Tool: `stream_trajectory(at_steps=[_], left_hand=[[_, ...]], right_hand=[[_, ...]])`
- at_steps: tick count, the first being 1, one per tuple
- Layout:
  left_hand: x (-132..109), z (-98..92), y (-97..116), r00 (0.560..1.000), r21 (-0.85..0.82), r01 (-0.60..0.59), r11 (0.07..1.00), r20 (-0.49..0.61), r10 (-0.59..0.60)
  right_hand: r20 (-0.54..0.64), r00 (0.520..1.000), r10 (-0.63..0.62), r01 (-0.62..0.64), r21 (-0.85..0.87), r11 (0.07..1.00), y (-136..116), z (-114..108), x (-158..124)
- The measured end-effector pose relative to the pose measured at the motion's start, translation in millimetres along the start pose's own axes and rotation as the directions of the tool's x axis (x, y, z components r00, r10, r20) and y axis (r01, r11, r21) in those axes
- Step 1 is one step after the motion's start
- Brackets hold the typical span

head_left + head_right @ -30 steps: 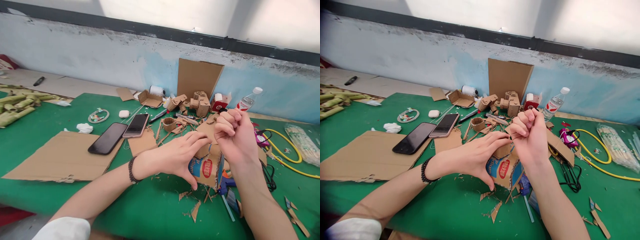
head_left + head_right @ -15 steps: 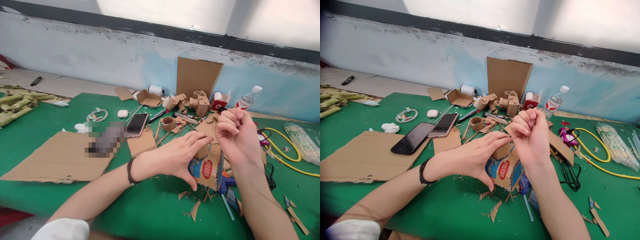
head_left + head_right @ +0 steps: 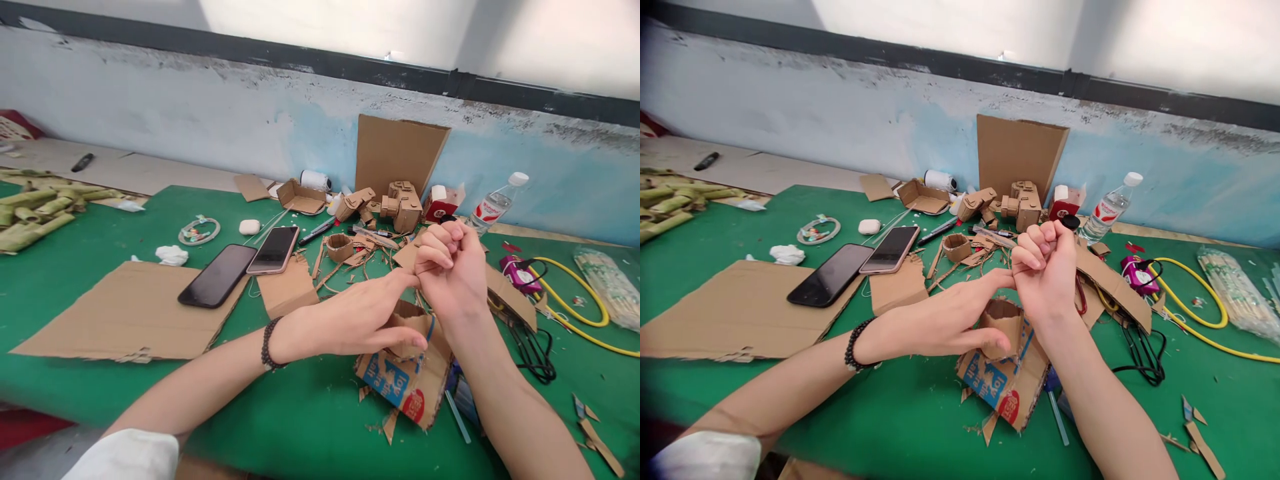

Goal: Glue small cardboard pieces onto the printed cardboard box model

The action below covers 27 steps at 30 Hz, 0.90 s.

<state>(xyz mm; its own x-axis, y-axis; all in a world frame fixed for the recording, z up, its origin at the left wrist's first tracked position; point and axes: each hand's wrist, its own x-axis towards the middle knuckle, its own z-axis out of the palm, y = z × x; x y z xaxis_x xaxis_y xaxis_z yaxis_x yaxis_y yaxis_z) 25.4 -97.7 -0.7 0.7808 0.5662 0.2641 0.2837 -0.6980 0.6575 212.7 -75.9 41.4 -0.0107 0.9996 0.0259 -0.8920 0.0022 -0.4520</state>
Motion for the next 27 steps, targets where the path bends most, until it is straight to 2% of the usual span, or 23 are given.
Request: stream_trajectory(at_steps=[2, 4, 7, 9, 15, 19, 24, 27], left_hand=[[0.9, -1.0, 4.1, 0.994, -0.085, 0.037, 0.996, -0.096, -0.045], [1.7, -1.8, 8.4, 0.966, -0.149, -0.003, 0.989, -0.256, -0.035], [3.6, -2.0, 14.3, 0.874, -0.125, -0.093, 0.988, -0.486, 0.021], [5.0, -1.3, 17.2, 0.828, -0.115, -0.110, 0.987, -0.560, 0.028], [8.3, 1.6, 20.6, 0.797, -0.271, -0.128, 0.954, -0.600, -0.063], [8.5, 1.1, 23.3, 0.781, -0.337, -0.081, 0.938, -0.606, -0.151], [7.7, 0.0, 26.4, 0.784, -0.410, -0.031, 0.911, -0.576, -0.233], [7.2, 0.0, 26.1, 0.787, -0.430, -0.041, 0.902, -0.570, -0.236]], right_hand=[[0.022, 1.000, -0.005, 0.005, -0.013, 1.000, 0.0, -0.9, 0.6], [0.008, 1.000, -0.013, 0.013, -0.006, 1.000, 0.3, 0.1, -0.7], [0.002, 1.000, -0.029, 0.029, -0.016, 0.999, 3.3, 3.9, -5.6], [0.024, 0.999, -0.045, 0.046, -0.055, 0.997, 7.4, 6.5, -9.9], [0.047, 0.992, -0.115, 0.121, -0.153, 0.981, 21.7, 10.8, -20.0], [0.079, 0.980, -0.183, 0.197, -0.245, 0.950, 25.2, 14.1, -24.1], [0.119, 0.953, -0.280, 0.304, -0.336, 0.891, 25.8, 19.8, -29.4], [0.137, 0.941, -0.308, 0.337, -0.370, 0.866, 26.5, 22.0, -31.9]])
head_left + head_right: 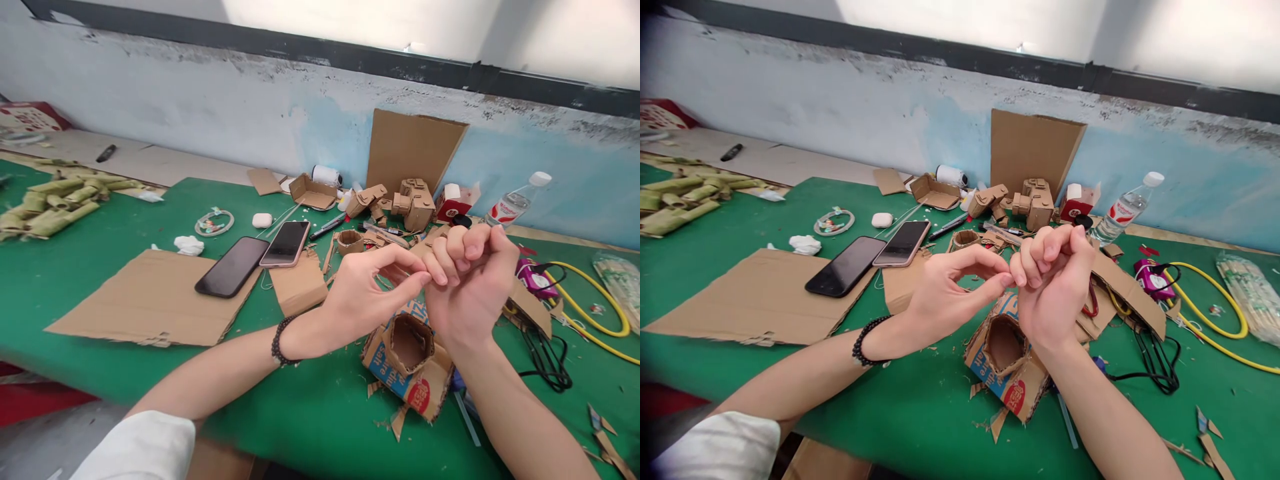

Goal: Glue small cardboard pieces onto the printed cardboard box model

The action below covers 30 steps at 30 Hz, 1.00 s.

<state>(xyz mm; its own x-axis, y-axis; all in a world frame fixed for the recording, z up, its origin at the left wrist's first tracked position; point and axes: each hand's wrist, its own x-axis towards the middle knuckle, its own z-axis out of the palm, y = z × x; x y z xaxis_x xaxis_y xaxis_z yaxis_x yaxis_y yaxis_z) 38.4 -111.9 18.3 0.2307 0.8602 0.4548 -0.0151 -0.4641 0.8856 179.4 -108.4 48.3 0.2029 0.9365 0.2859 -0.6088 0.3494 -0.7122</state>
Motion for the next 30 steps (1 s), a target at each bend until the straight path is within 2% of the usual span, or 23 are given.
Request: stream_trajectory(at_steps=[8, 18, 26, 30], left_hand=[[-1.5, -0.3, -0.4, 0.994, 0.033, -0.105, 0.994, -0.013, 0.106], [-1.7, -2.0, 2.3, 0.990, 0.011, -0.139, 0.990, 0.018, 0.139], [-1.1, -1.8, 0.6, 0.979, -0.044, -0.200, 0.979, 0.024, 0.201], [-0.9, -1.8, -3.6, 0.971, -0.161, -0.221, 0.962, 0.059, 0.233]], right_hand=[[0.029, 0.998, 0.050, -0.050, -0.003, 0.999, -2.6, 0.9, -1.6], [-0.008, 0.972, 0.236, -0.232, 0.156, 0.960, -6.1, 2.1, -2.8], [-0.047, 0.929, 0.368, -0.324, 0.379, 0.867, -10.7, 3.8, -3.5], [-0.023, 0.909, 0.415, -0.363, 0.445, 0.819, -17.7, 2.5, -4.6]])
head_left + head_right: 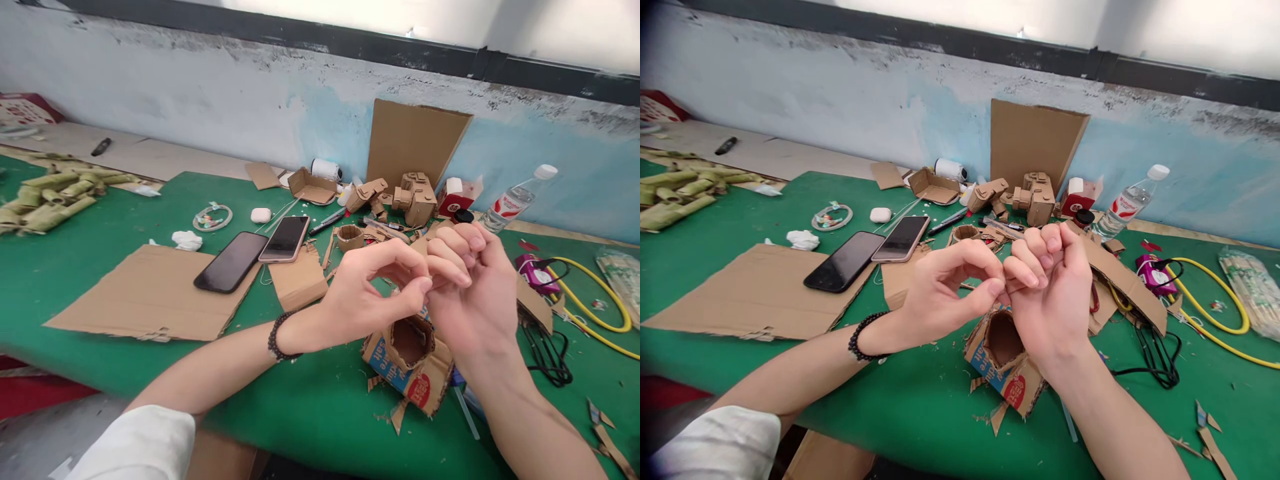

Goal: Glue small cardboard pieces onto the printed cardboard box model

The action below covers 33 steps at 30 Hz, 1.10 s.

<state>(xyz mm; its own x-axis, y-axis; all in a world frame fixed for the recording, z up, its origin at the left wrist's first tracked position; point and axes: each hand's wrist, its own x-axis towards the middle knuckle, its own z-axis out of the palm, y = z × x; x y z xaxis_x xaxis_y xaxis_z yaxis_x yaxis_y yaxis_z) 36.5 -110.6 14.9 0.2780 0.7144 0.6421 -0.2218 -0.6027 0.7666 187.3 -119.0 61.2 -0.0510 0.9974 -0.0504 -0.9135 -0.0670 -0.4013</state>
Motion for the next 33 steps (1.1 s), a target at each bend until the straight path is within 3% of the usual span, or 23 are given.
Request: stream_trajectory(at_steps=[6, 15, 19, 29, 33], left_hand=[[-2.5, -3.1, -2.7, 0.999, -0.095, 0.037, 0.995, 0.028, -0.034], [-0.9, -0.6, 0.2, 0.981, -0.164, 0.191, 0.968, 0.011, -0.192], [1.9, 0.1, 1.7, 0.972, -0.198, 0.227, 0.954, -0.010, -0.233], [0.9, -1.1, 3.2, 0.979, -0.193, 0.203, 0.960, 0.049, -0.197], [3.2, -0.3, 2.8, 0.991, -0.139, 0.130, 0.982, -0.016, -0.133]], right_hand=[[0.136, 0.990, 0.028, -0.024, -0.025, 0.999, -14.7, -2.9, -4.2], [0.100, 0.995, -0.002, -0.006, 0.081, 0.997, -20.5, -1.0, 0.9], [0.138, 0.990, -0.008, 0.001, 0.054, 0.999, -22.1, -4.3, 3.9], [0.223, 0.970, -0.097, 0.129, -0.137, 0.982, -26.1, -11.3, 9.3], [0.234, 0.959, -0.163, 0.222, -0.258, 0.940, -29.3, -9.9, 10.0]])
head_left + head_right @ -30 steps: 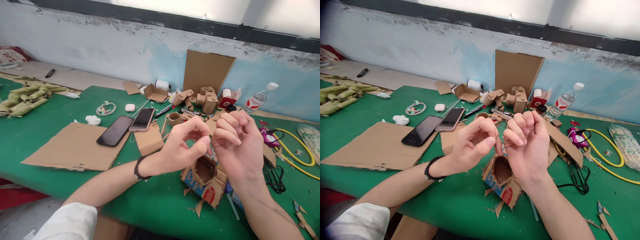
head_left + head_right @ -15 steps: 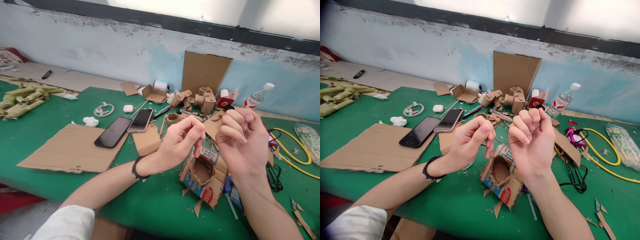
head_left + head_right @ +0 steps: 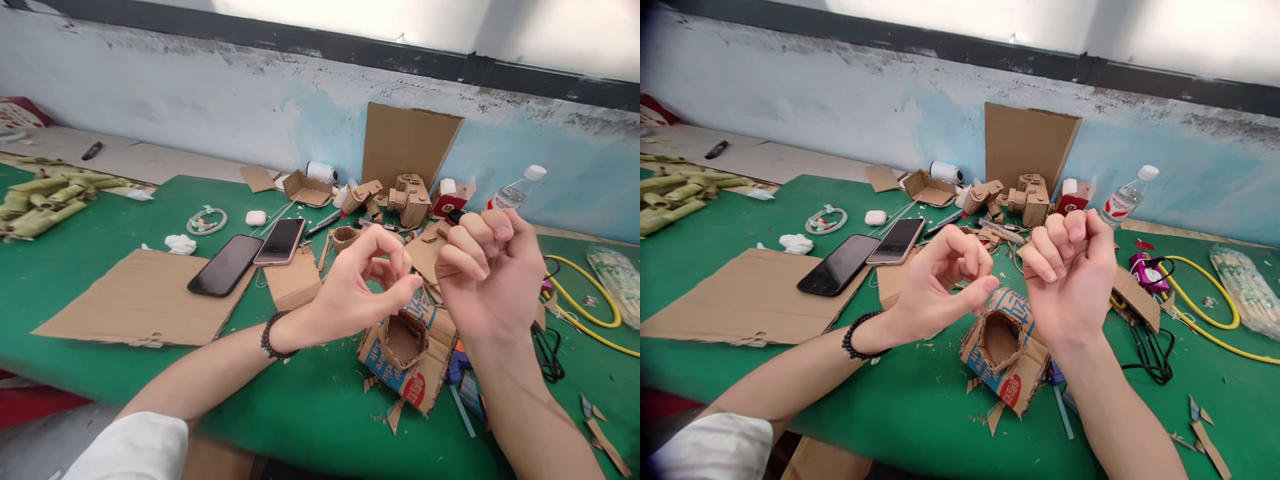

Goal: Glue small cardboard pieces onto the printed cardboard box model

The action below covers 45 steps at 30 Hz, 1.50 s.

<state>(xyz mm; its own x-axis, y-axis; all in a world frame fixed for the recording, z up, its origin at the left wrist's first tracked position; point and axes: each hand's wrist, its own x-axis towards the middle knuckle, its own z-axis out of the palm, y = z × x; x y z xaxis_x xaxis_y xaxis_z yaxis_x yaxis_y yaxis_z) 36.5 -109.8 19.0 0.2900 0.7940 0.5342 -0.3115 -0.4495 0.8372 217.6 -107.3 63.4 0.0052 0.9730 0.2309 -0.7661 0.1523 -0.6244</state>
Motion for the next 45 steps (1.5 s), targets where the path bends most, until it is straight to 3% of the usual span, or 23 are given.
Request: stream_trajectory(at_steps=[3, 7, 9, 10, 12, 15, 17, 20, 23, 27, 31, 36, 40, 45], left_hand=[[2.5, -2.7, 2.1, 1.000, 0.024, -0.010, 1.000, 0.004, 0.009], [-1.8, -15.5, 12.9, 0.983, 0.199, -0.049, 0.979, 0.184, 0.012], [-11.7, -24.5, 17.2, 0.968, 0.295, -0.093, 0.951, 0.252, 0.017], [-19.2, -29.2, 17.4, 0.964, 0.332, -0.104, 0.937, 0.267, 0.012], [-38.9, -37.8, 12.4, 0.964, 0.405, -0.044, 0.913, 0.256, -0.068], [-74.5, -46.3, -7.0, 0.921, 0.484, 0.088, 0.871, 0.294, -0.257], [-96.6, -46.7, -22.9, 0.878, 0.525, 0.130, 0.841, 0.333, -0.343], [-119.1, -39.4, -40.5, 0.856, 0.545, 0.128, 0.829, 0.361, -0.370], [-125.5, -30.5, -47.4, 0.866, 0.538, 0.163, 0.827, 0.323, -0.381], [-113.6, -33.7, -50.2, 0.860, 0.470, 0.254, 0.845, 0.290, -0.419], [-87.6, -56.2, -55.2, 0.876, 0.286, 0.354, 0.891, 0.233, -0.422], [-53.4, -91.0, -65.7, 0.830, 0.080, 0.484, 0.871, 0.274, -0.486], [-35.9, -103.0, -66.6, 0.817, 0.082, 0.487, 0.870, 0.308, -0.487], [-25.1, -100.1, -57.9, 0.882, 0.174, 0.372, 0.912, 0.241, -0.406]], right_hand=[[0.010, 0.999, -0.036, 0.037, -0.126, 0.991, -5.8, 1.7, 3.0], [0.066, 0.996, -0.064, 0.081, -0.321, 0.944, -19.0, -3.2, 3.3], [0.109, 0.990, -0.090, 0.132, -0.490, 0.862, -28.5, -16.1, -3.7], [0.134, 0.986, -0.100, 0.161, -0.601, 0.783, -34.1, -26.2, -9.7], [0.166, 0.984, -0.072, 0.179, -0.841, 0.511, -46.1, -52.0, -26.6], [0.182, 0.965, 0.188, 0.173, -0.983, 0.064, -62.2, -95.7, -58.3], [0.209, 0.922, 0.326, 0.252, -0.963, -0.095, -68.0, -119.9, -78.1], [0.204, 0.879, 0.431, 0.323, -0.920, -0.223, -66.4, -141.5, -97.3], [0.210, 0.858, 0.469, 0.349, -0.908, -0.232, -55.0, -149.7, -100.5], [0.204, 0.842, 0.499, 0.315, -0.937, -0.150, -34.6, -151.4, -89.9], [0.226, 0.847, 0.481, 0.284, -0.957, -0.052, -16.8, -138.8, -73.9], [0.202, 0.891, 0.406, 0.225, -0.974, -0.009, -5.3, -111.9, -51.4], [0.147, 0.904, 0.402, 0.190, -0.979, -0.069, -2.7, -99.4, -41.3], [0.097, 0.932, 0.350, 0.132, -0.988, -0.077, 1.9, -96.1, -33.7]])
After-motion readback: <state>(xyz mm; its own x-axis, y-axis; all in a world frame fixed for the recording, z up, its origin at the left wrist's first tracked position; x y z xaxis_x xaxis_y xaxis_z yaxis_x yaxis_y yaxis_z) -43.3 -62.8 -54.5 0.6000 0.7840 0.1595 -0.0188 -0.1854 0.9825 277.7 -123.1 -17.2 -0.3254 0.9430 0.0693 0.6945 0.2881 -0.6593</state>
